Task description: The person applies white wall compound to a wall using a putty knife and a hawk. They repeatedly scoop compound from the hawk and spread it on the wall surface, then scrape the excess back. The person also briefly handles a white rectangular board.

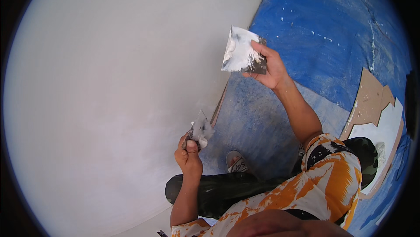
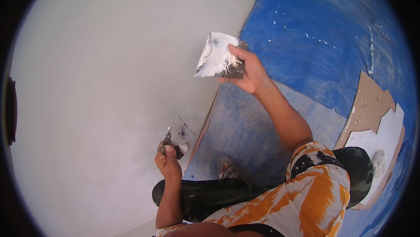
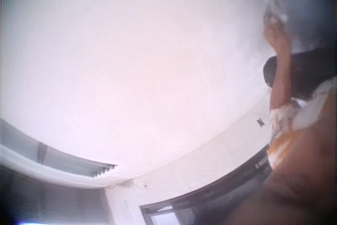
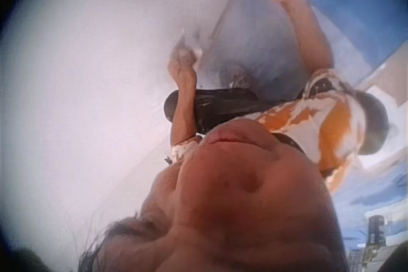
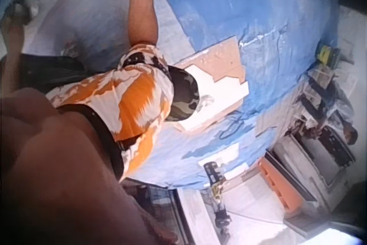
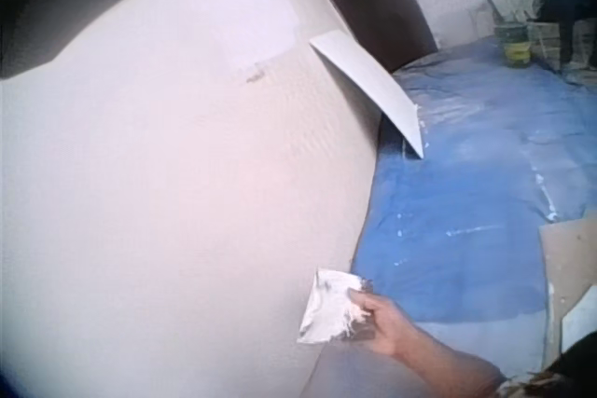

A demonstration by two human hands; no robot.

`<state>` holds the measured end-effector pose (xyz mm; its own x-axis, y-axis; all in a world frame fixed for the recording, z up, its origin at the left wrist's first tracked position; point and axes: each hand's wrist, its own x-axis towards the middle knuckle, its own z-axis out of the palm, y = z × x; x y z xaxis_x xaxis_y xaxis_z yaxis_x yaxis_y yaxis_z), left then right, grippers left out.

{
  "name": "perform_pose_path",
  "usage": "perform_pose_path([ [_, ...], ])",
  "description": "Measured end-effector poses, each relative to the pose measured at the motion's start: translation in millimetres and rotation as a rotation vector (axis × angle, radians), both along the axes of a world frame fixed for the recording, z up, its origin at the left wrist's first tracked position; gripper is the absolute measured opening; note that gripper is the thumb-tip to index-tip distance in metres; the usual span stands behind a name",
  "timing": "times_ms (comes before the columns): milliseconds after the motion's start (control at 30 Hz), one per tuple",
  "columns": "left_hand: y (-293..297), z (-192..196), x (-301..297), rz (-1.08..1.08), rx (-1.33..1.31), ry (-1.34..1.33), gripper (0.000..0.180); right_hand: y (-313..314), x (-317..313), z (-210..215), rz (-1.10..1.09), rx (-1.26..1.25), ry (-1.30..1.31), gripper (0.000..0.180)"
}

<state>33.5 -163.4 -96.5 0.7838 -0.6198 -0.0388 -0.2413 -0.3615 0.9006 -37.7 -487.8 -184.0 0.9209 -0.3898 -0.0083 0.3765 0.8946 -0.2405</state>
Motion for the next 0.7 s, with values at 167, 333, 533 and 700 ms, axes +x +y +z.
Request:
perform_pose_path([
  [167, 22, 34, 0, 0.363, -0.503, 0.78, 0.048, -153, 56, -107, -0.332, -0.205, 0.281, 0.042],
  [333, 45, 52, -26, 0.538, -0.534, 0.864, 0.043, -190, 110, -198, -0.438, 0.076, 0.226, 0.042],
  [533, 47, 48, -22, 0.509, -0.488, 0.795, 0.05, -188, 78, -263, -0.623, -0.007, 0.475, 0.037],
  [700, 39, 54, -22, 0.549, -0.451, 0.832, 0.054, -199, 87, -245, -0.615, -0.31, 0.685, 0.031],
])
